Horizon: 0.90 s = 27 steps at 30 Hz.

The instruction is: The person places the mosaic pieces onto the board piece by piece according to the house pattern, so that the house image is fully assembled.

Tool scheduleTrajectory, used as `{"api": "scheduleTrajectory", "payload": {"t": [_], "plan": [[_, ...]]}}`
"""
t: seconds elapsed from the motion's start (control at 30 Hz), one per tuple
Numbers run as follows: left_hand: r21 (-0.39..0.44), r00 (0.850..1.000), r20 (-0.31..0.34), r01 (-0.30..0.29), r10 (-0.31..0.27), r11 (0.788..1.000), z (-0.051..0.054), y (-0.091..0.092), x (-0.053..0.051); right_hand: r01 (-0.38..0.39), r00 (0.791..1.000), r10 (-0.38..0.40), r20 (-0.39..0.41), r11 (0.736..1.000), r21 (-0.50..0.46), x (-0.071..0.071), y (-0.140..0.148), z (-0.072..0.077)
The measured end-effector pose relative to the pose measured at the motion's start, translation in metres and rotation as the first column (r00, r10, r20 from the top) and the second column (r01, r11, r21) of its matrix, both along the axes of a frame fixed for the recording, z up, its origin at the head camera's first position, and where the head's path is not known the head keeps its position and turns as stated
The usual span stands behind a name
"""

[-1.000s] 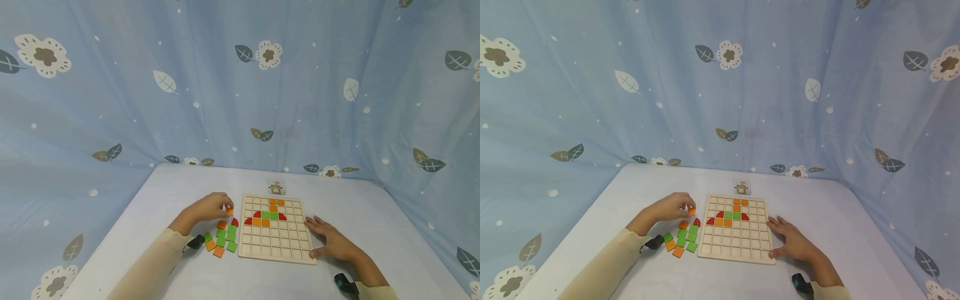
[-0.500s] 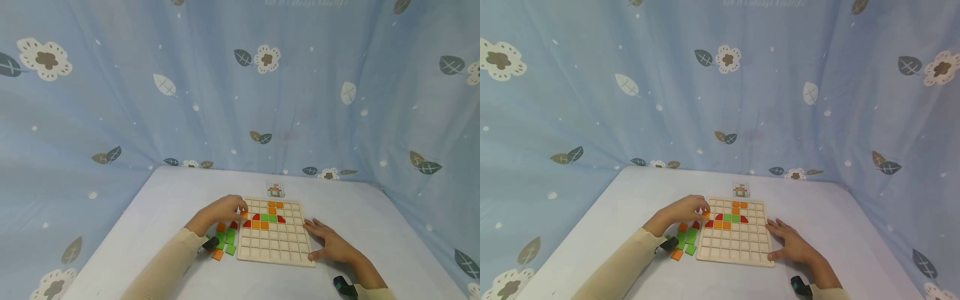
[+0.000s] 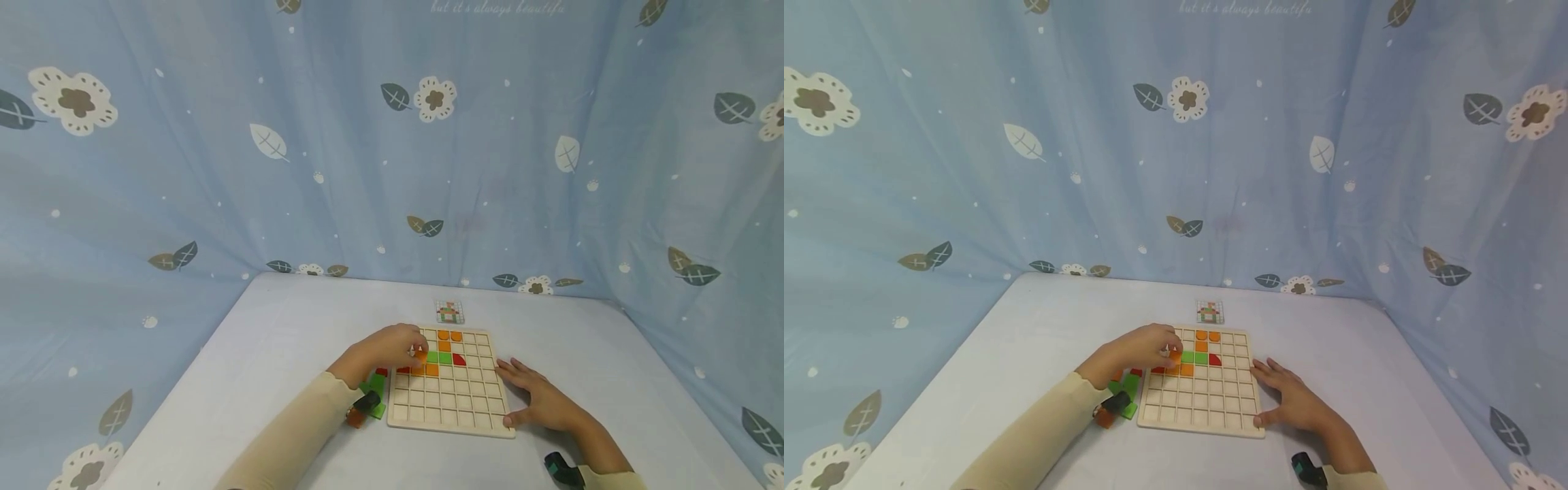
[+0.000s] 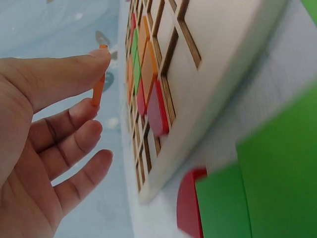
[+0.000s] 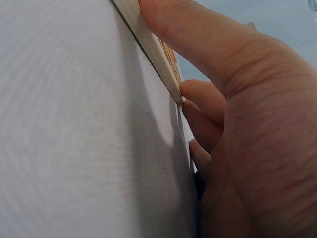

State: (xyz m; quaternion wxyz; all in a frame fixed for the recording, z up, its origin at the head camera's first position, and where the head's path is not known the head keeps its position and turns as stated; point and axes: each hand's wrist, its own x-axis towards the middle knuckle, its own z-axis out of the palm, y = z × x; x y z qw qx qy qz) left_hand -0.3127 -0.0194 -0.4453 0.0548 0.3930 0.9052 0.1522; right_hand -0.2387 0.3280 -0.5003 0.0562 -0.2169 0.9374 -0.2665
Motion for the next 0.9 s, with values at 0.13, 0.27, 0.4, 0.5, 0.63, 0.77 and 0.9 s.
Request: {"api": "scheduleTrajectory", "payload": {"t": [0.13,0.27,0.4,0.5,0.63,0.77,0.9], "plan": [[-0.001,1.000,-0.020,0.022,-0.022,1.000,-0.003,0.009,0.000,0.002,1.000,-0.002,-0.004,1.000,0.001,0.000,0.000,0.001],[-0.006,0.998,-0.041,0.043,-0.043,0.999,-0.005,0.017,-0.001,0.009,1.000,-0.009,-0.004,1.000,0.004,0.000,-0.001,0.001],[-0.009,0.998,-0.039,0.050,-0.050,0.999,-0.006,0.025,-0.001,0.015,1.000,-0.015,0.005,1.000,0.003,0.000,-0.002,0.000],[0.000,0.999,-0.020,0.045,-0.045,0.999,-0.007,0.029,-0.001,0.019,1.000,-0.019,0.012,1.000,0.006,0.000,-0.002,0.000],[-0.002,0.999,-0.012,0.048,-0.048,0.999,-0.005,0.033,-0.001,0.010,1.000,-0.010,0.004,1.000,0.007,-0.001,-0.001,-0.001],[-0.021,0.999,-0.019,0.050,-0.050,0.999,-0.006,0.039,-0.002,0.007,1.000,-0.007,-0.003,1.000,0.005,-0.001,0.001,-0.002],[-0.035,0.999,-0.025,0.044,-0.044,0.998,-0.010,0.044,-0.004,0.014,1.000,-0.014,0.000,1.000,0.008,-0.001,0.000,-0.003]]}}
